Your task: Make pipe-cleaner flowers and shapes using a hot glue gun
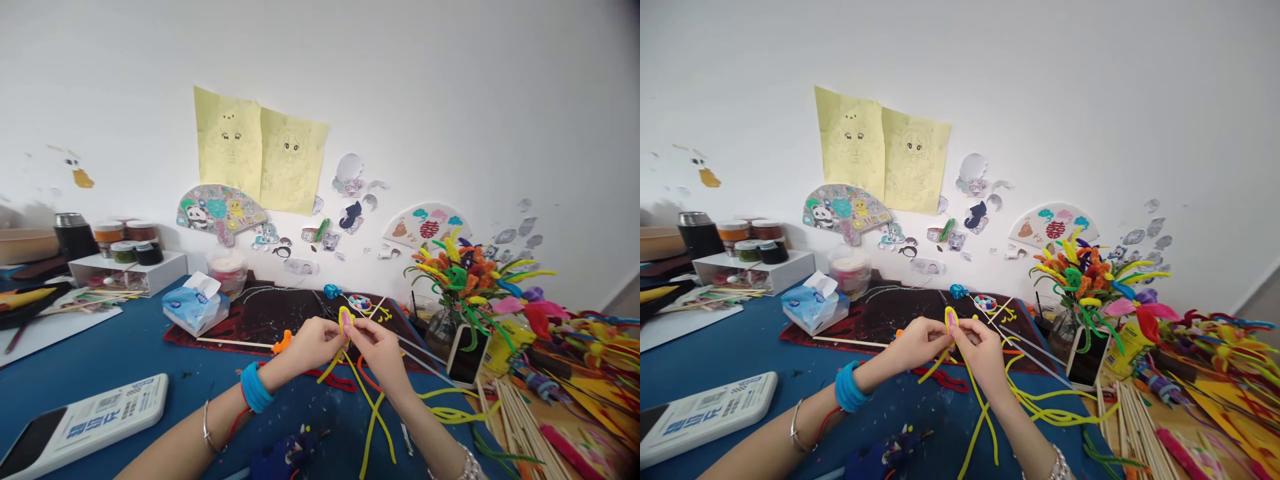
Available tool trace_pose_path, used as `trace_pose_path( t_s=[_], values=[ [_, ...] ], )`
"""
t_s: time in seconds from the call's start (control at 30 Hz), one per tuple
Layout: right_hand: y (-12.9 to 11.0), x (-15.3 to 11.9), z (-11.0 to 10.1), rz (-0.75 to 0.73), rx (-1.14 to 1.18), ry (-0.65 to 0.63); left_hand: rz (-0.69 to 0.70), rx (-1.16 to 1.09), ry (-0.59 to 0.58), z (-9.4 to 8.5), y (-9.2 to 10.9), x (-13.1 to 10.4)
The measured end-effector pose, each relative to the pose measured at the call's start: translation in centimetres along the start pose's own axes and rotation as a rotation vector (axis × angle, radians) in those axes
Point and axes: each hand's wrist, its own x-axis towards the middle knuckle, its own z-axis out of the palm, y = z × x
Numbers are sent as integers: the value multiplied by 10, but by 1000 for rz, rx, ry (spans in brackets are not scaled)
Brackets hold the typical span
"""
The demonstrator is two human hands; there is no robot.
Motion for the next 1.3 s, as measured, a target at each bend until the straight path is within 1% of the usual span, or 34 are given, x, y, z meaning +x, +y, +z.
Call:
trace_pose_path(
  t_s=[0.07,0.13,0.2,0.23,0.3,0.37,0.43,0.53,0.6,0.73,0.87,0.97,1.03,1.1,1.17,1.23,1.3],
  values=[
    [0,3,-3,4,13,-95,-15,-70,-40,2,-3,1],
    [1,6,-8,-10,-12,-166,-53,-226,-118,3,-5,2],
    [2,8,-11,16,15,-181,-119,-406,-183,3,-5,2],
    [4,9,-12,43,64,-175,-155,-476,-195,3,-5,2],
    [8,10,-11,112,211,-164,-202,-574,-189,2,-4,2],
    [13,11,-8,177,368,-163,-209,-638,-161,3,-3,2],
    [17,12,-5,217,458,-155,-206,-669,-125,5,-4,3],
    [22,13,-4,205,450,-101,-223,-630,-96,8,-7,4],
    [24,14,-4,173,386,-67,-228,-611,-125,8,-10,5],
    [27,12,-4,117,288,-61,-198,-577,-196,5,-11,6],
    [26,10,0,102,340,-33,-199,-525,-152,5,-12,8],
    [26,12,0,150,389,-87,-196,-513,-129,8,-13,9],
    [25,14,-3,177,366,-112,-142,-423,-142,10,-13,9],
    [25,15,-6,180,301,-91,-85,-283,-158,10,-14,8],
    [25,15,-7,143,217,-43,-67,-192,-160,10,-13,8],
    [24,15,-7,79,150,-9,-78,-196,-143,10,-11,7],
    [22,16,-7,24,100,-18,-93,-234,-125,10,-10,6]
  ],
)
